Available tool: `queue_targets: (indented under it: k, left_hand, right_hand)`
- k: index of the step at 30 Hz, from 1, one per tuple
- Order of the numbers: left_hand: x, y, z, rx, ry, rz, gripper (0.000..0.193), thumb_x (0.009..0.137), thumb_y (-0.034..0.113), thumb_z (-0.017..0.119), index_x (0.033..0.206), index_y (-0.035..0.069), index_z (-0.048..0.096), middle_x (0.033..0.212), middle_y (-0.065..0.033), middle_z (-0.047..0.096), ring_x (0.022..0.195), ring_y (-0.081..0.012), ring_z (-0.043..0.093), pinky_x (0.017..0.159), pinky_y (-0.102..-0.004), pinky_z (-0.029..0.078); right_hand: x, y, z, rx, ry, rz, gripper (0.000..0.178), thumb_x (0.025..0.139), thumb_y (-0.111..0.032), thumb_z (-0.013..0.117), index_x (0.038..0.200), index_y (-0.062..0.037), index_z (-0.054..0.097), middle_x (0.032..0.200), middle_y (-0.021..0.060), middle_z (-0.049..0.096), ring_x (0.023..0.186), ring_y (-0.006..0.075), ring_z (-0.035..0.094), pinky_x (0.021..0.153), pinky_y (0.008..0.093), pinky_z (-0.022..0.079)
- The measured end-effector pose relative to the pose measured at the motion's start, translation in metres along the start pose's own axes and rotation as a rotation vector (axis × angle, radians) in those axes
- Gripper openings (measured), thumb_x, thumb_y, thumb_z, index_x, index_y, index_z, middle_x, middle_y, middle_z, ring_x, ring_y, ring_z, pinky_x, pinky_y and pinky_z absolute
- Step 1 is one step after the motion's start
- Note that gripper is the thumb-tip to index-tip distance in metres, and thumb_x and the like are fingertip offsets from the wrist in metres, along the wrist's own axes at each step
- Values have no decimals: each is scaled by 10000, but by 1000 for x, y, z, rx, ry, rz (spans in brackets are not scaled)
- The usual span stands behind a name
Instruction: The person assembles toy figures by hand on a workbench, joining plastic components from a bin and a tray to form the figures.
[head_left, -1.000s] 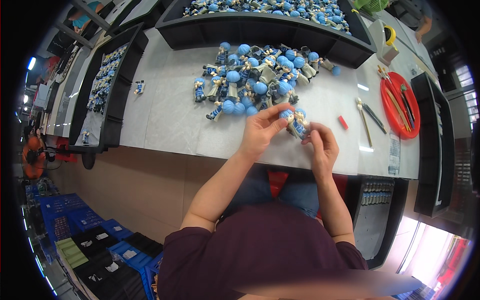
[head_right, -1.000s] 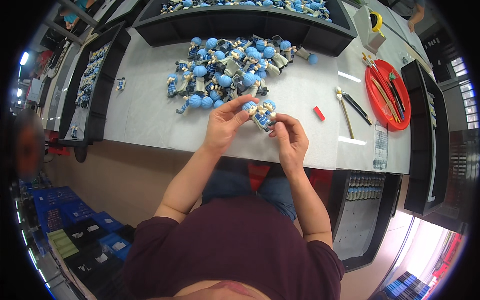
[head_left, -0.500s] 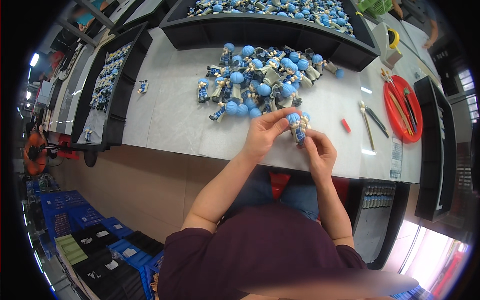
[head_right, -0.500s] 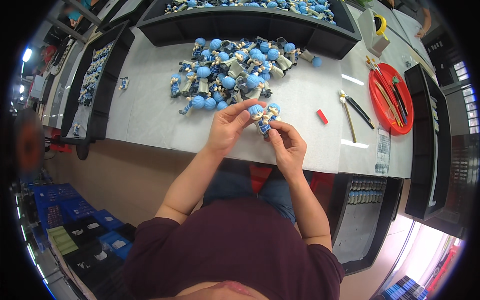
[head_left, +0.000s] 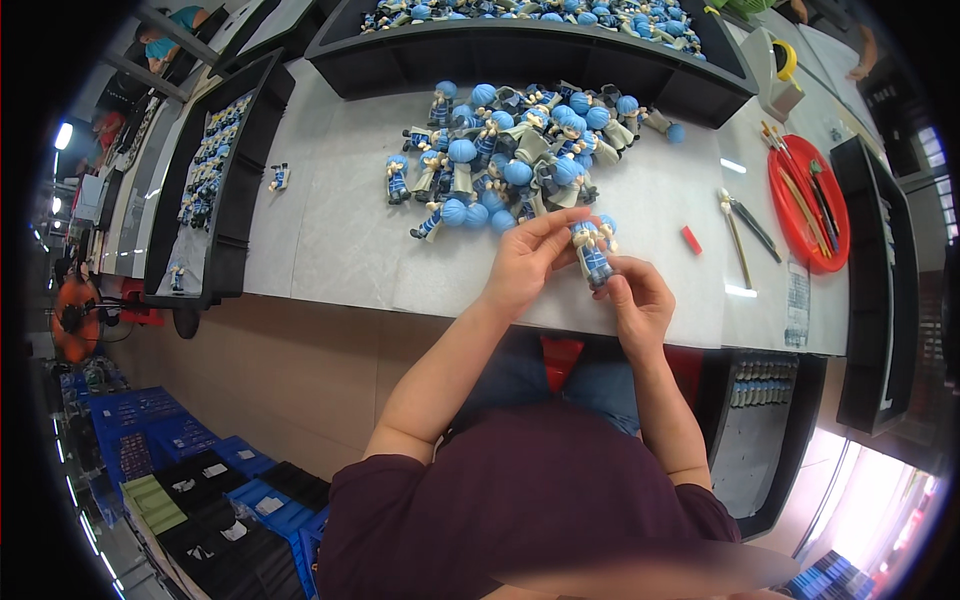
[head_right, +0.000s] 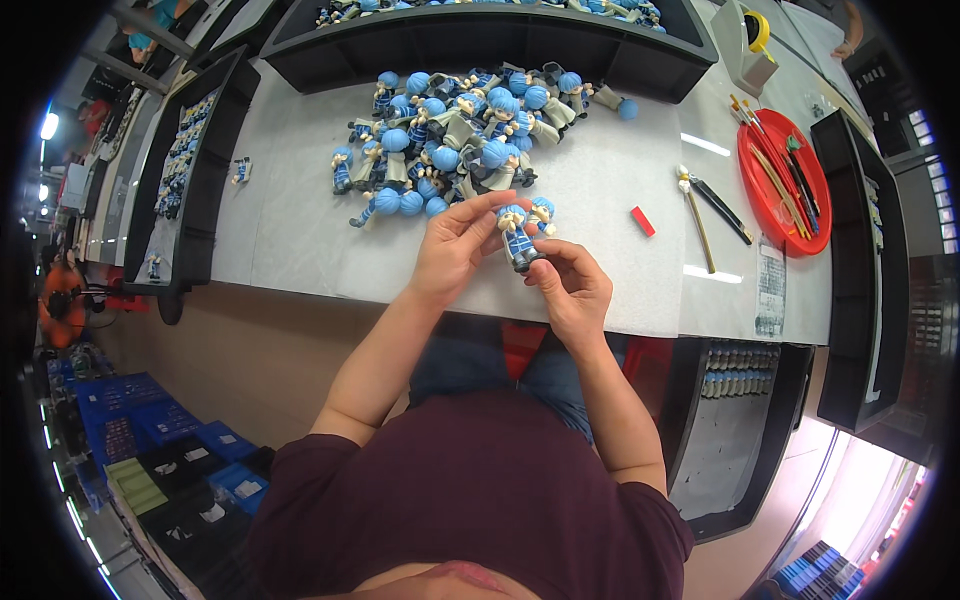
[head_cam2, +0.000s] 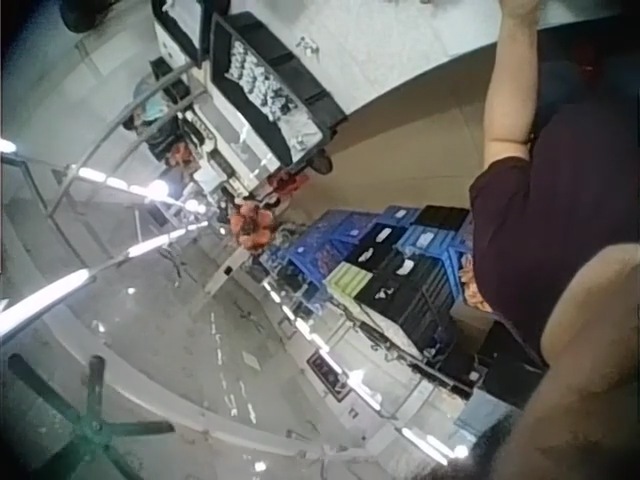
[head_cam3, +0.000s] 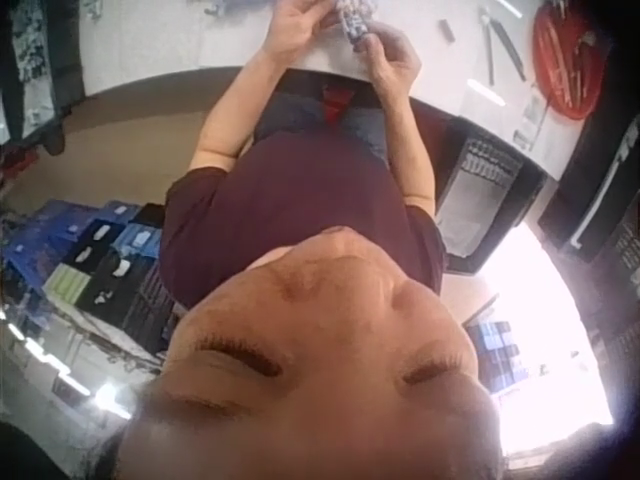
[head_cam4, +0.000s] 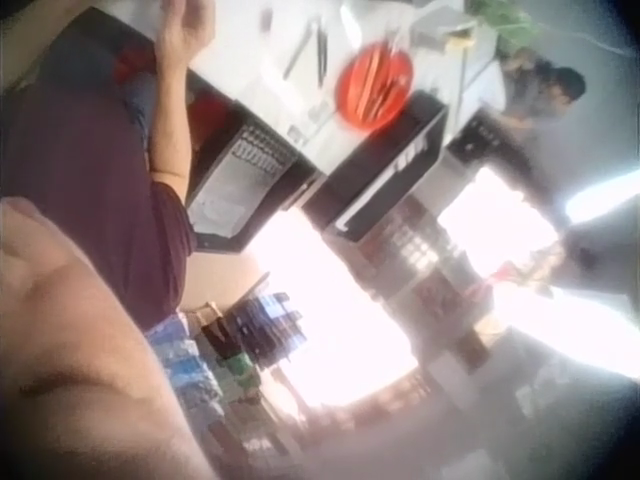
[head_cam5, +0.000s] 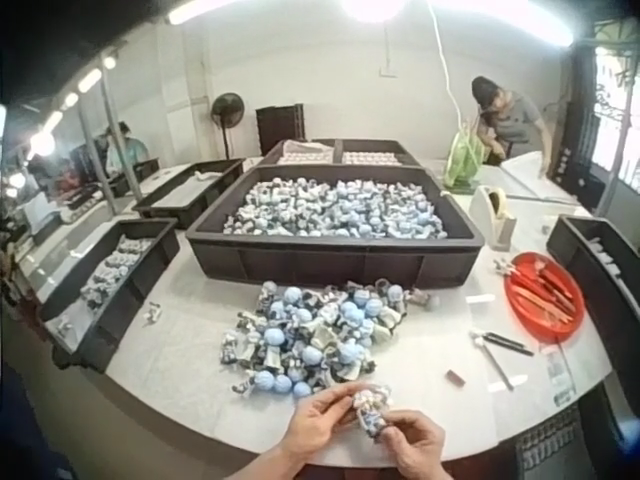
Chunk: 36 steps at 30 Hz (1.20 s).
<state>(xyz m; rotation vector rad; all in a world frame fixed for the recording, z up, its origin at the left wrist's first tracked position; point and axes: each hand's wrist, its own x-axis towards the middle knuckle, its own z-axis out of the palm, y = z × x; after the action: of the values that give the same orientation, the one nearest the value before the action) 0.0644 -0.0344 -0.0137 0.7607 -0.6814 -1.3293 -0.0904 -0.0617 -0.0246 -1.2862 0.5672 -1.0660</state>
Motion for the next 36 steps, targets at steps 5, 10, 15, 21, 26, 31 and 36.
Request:
queue_targets:
  k: [5, 10, 15, 21, 26, 31, 36]
  left_hand:
    - [0, 2, 0, 58, -21, -20, 262, 904, 64, 353, 1114, -1, 495, 1081, -137, 543, 968, -225, 564, 816, -314, 470]
    - [2, 2, 1, 23, -24, -32, 252, 901, 67, 360, 1106, -6, 486, 1085, -150, 540, 971, -235, 562, 818, -312, 467]
    - [1, 3, 1, 31, 1, -43, 247, 897, 65, 370, 1102, -12, 483, 1083, -156, 540, 963, -237, 564, 829, -329, 464]
    - [0, 1, 0, 49, 13, 25, 231, 879, 47, 415, 1079, -24, 507, 1077, -146, 544, 959, -215, 560, 847, -344, 455]
    - [-1, -1, -2, 39, 8, 46, 236, 870, 42, 439, 1082, -31, 512, 1076, -142, 546, 967, -210, 552, 856, -348, 450]
    - [-1, 0, 0, 65, 10, 81, 253, 870, 56, 448, 1101, -33, 502, 1093, -147, 540, 1002, -230, 541, 862, -343, 446]
    - [-2, 2, -1, 106, 18, 47, 284, 856, 33, 463, 1131, -35, 483, 1107, -162, 535, 1023, -250, 531, 867, -338, 443]
  right_hand:
    - [-1, -1, 2, 7, 20, -7, 207, 800, -52, 590, 979, 38, 538, 904, 90, 582, 725, 106, 550, 637, 221, 469]
    - [0, -1, 2, -12, 17, -26, 212, 793, -64, 601, 973, 34, 546, 852, 74, 585, 712, 107, 554, 629, 218, 466]
    - [1, -3, 3, 11, 20, -14, 204, 809, -78, 584, 974, 37, 546, 828, 74, 584, 702, 114, 557, 624, 221, 463]
    - [3, -6, 1, 25, 49, 54, 186, 852, -102, 523, 960, 48, 544, 825, 103, 584, 695, 129, 565, 621, 234, 468]
    - [3, -4, 0, 54, 68, 101, 193, 856, -110, 518, 966, 48, 535, 832, 110, 581, 701, 133, 568, 623, 240, 471]
    - [1, -7, 4, 1, 65, 69, 298, 770, 4, 600, 1046, 32, 489, 922, 103, 565, 766, 133, 562, 684, 260, 483]
    - [1, 2, 3, -113, 93, -121, 436, 727, 70, 606, 1122, 9, 429, 993, 101, 543, 865, 138, 536, 745, 257, 468]
